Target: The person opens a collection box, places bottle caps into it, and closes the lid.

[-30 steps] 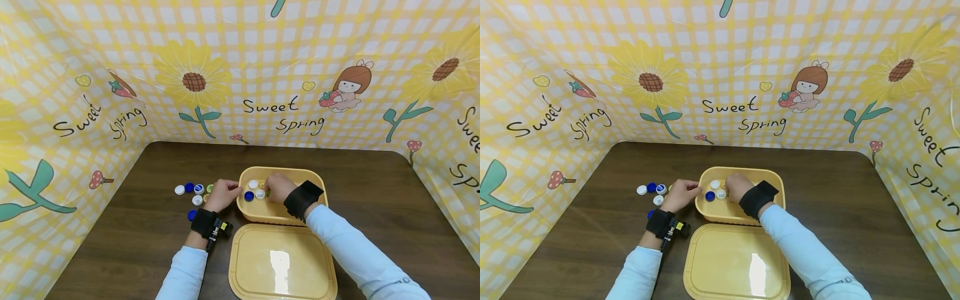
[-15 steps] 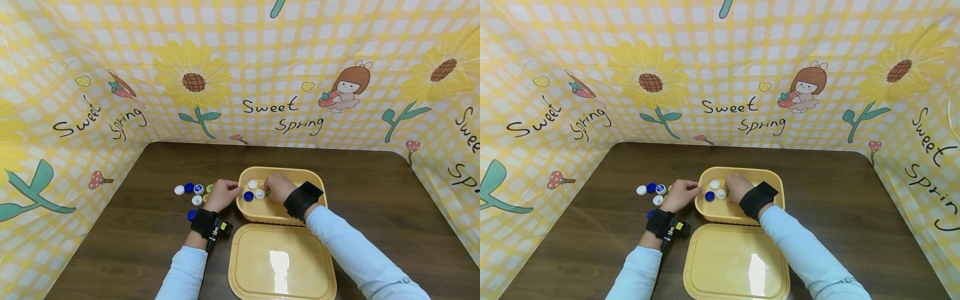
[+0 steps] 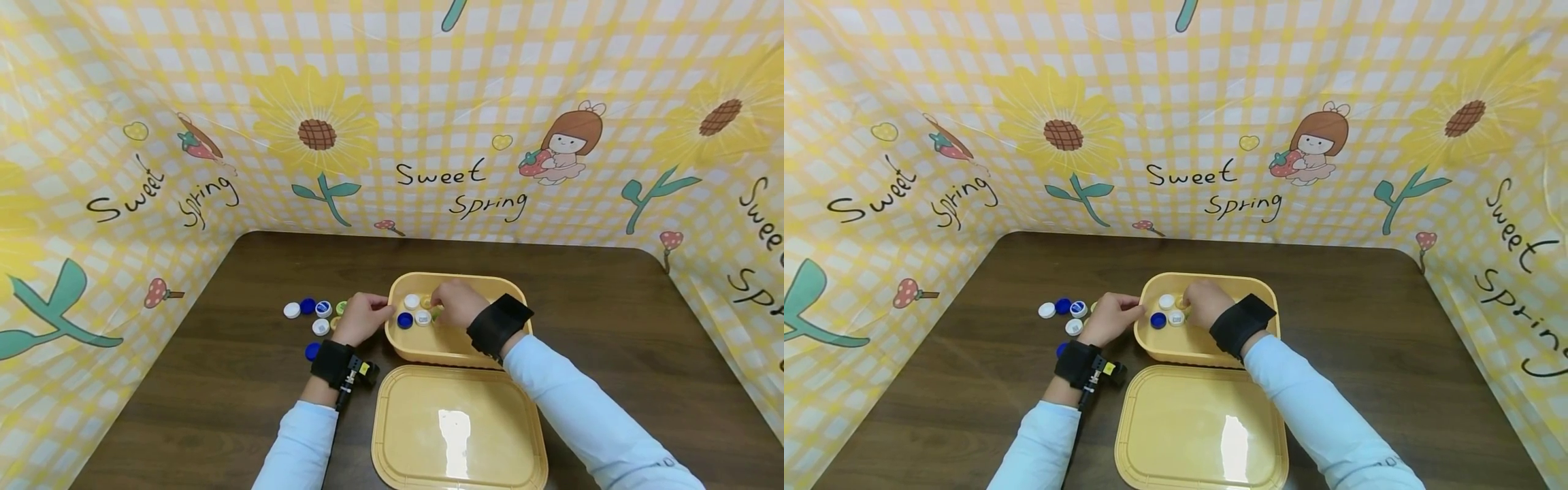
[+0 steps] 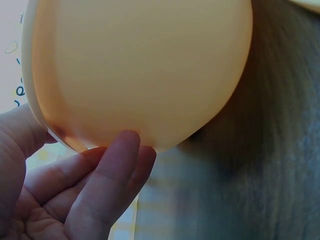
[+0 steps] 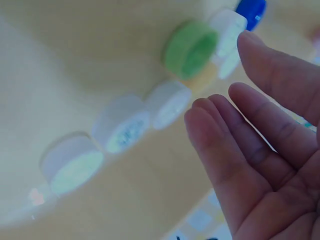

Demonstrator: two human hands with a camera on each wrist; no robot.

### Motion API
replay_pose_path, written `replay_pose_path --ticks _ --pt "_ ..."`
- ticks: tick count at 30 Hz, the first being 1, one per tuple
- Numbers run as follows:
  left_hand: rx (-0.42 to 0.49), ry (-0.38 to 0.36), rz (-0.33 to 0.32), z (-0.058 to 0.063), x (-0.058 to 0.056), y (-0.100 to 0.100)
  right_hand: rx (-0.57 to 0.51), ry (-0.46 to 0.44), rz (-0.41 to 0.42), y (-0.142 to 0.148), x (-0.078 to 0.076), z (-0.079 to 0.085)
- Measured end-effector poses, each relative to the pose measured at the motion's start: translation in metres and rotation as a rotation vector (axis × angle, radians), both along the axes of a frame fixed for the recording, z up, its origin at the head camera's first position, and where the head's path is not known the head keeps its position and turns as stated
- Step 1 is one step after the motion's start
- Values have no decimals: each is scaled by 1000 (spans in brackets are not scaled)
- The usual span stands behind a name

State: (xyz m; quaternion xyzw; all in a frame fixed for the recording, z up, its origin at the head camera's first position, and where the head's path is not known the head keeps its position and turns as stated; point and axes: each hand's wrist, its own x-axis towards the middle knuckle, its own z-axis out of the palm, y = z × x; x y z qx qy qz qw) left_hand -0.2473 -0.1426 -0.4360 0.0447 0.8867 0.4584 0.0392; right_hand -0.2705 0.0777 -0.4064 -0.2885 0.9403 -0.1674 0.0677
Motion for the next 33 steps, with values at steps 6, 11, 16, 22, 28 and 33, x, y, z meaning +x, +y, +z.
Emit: replay_pose_path --ticks 6,11,16,22,28,33 --pt "13 -12 -1 -1 0 0 -42 -1 26 8 1 14" --pt "27 -15 -8 -2 0 -1 -75 1 11 16 8 29" --pt "38 -11 -12 -4 -1 -1 -87 -22 -56 27 14 40" --pt "14 -6 -7 -3 0 -1 -139 -19 -119 50 18 46" --pt "13 -1 -7 -4 -1 -1 -158 23 -154 73 24 48" --pt "8 4 -11 -3 -1 0 -155 25 -205 91 31 44"
